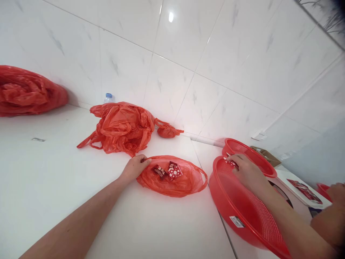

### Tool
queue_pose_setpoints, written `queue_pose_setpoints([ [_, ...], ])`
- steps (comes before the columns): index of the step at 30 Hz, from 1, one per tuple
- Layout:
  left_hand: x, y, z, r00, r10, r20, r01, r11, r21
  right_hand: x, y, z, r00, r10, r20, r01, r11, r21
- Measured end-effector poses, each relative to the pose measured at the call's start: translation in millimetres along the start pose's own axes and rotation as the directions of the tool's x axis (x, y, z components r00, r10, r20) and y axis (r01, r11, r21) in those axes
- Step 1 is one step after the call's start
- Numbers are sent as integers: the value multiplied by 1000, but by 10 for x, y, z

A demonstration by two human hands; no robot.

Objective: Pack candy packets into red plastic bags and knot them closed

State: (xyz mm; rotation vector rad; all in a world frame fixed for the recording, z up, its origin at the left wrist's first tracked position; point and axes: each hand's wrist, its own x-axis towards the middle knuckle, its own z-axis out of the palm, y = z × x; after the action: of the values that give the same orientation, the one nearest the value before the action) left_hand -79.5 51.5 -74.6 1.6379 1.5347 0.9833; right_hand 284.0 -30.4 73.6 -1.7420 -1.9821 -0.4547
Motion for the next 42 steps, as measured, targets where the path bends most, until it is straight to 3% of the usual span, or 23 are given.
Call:
queue_pose_setpoints([
  [3,-5,8,0,1000,8,-10,-8,1000,7,-84,-293,-45,995,-97,20,98,993,-58],
  [6,-3,-1,6,1000,11,-12,-11,1000,6,-182,-702,5,969,-243,32,243,970,21],
  [8,2,-17,12,1000,13,-12,-13,1000,8,-222,-954,175,936,-340,94,333,939,84],
  [11,16,-48,21,999,40,-26,-40,999,15,-260,-1195,564,896,-396,199,367,915,166],
  [16,36,-79,21,998,50,-36,-51,999,-6,-376,-1187,1055,856,-418,304,343,900,270],
  [19,40,-72,9,999,42,-31,-43,999,-16,-480,-1031,1113,910,-329,252,252,922,294],
  [22,39,-58,-3,998,47,-30,-48,999,-23,-593,-898,1098,980,-155,126,114,952,283],
  [25,36,-54,-6,998,54,-44,-55,998,-40,-719,-856,1119,999,49,22,-53,960,273],
  [29,35,-70,4,992,83,-90,-92,991,-97,-872,-880,1223,971,240,9,-227,903,365],
  [35,10,-29,-43,986,98,-133,-119,980,-158,-1018,-876,1285,865,467,184,-487,688,538],
  [38,-68,63,-121,979,98,-180,-116,989,-91,-1057,-843,1299,821,512,253,-549,585,597],
  [42,-240,164,-220,981,66,-181,-39,988,151,-1041,-770,1389,790,543,283,-563,463,685],
])
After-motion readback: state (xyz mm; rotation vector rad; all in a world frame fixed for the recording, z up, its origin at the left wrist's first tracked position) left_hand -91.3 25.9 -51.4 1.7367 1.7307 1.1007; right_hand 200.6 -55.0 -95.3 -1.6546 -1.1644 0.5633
